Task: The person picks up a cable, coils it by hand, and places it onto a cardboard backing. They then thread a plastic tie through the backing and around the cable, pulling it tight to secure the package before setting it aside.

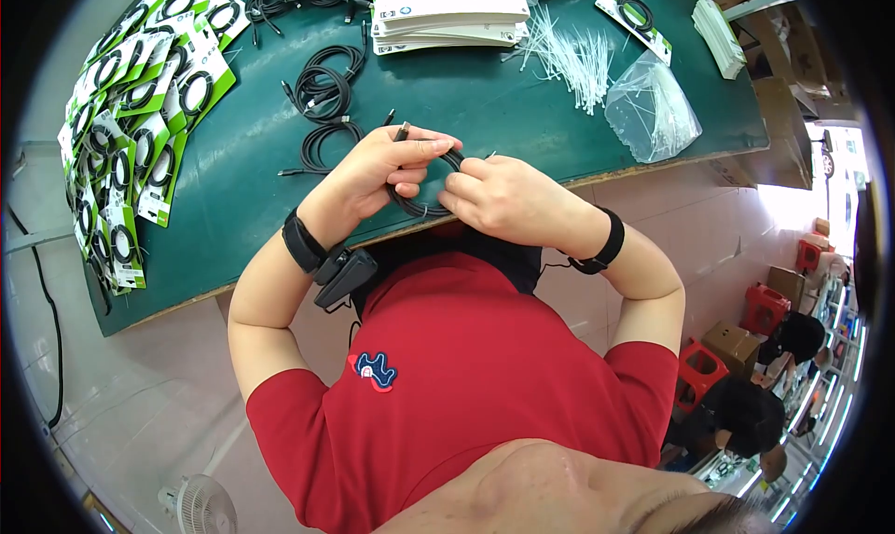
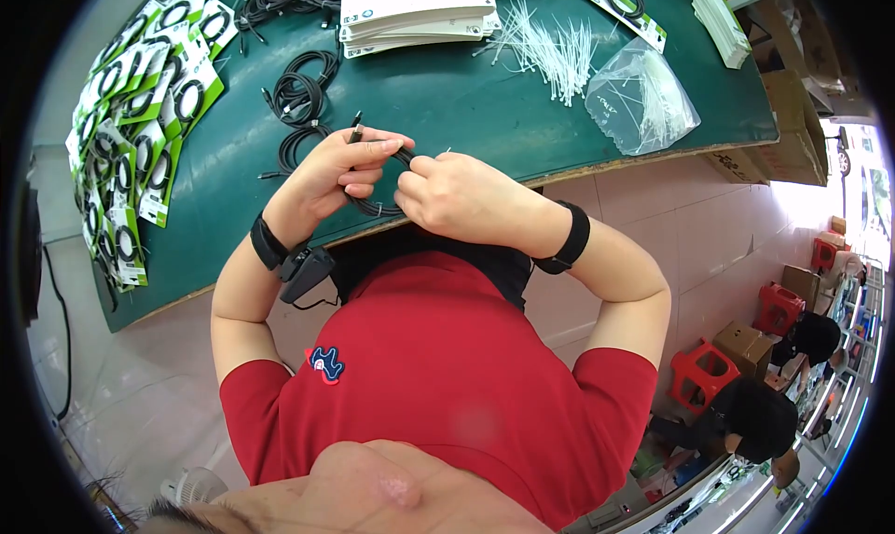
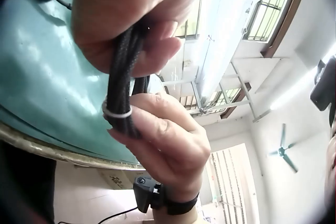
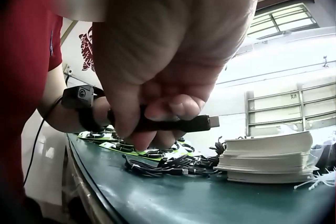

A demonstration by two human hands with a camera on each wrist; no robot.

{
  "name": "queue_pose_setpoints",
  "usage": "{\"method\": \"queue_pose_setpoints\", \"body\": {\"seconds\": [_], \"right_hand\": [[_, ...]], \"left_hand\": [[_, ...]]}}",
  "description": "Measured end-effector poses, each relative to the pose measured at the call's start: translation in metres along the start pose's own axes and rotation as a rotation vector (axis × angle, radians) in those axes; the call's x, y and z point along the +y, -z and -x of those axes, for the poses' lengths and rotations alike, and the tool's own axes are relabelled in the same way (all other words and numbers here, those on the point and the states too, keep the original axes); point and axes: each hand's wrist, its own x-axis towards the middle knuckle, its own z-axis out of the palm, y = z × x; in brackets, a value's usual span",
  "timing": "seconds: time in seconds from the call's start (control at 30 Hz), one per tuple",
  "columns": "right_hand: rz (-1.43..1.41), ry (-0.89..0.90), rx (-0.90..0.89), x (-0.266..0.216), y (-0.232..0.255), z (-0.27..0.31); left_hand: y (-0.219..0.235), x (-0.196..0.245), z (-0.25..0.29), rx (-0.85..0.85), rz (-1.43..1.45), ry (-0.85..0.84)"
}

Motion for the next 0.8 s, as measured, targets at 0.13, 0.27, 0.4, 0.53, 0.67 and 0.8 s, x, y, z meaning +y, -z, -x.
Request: {"method": "queue_pose_setpoints", "body": {"seconds": [0.13, 0.27, 0.4, 0.53, 0.67, 0.8], "right_hand": [[-0.022, -0.012, 0.044, -0.002, -0.003, 0.000], [-0.097, -0.018, 0.045, -0.006, -0.005, 0.003], [-0.170, -0.099, 0.141, 0.002, -0.004, 0.009], [-0.228, -0.253, 0.294, 0.011, -0.007, 0.020], [-0.232, -0.400, 0.358, 0.016, -0.007, 0.029], [-0.186, -0.483, 0.365, 0.017, -0.009, 0.030]], "left_hand": [[0.007, 0.001, -0.004, -0.082, 0.034, 0.059], [0.005, 0.008, -0.003, -0.114, 0.037, 0.088], [0.004, 0.012, 0.002, 0.188, -0.097, -0.251], [0.045, 0.006, 0.010, 0.375, -0.812, -0.685], [0.068, 0.000, 0.025, 0.459, -1.739, -0.914], [0.080, -0.005, 0.025, 0.425, -1.779, -0.811]]}}
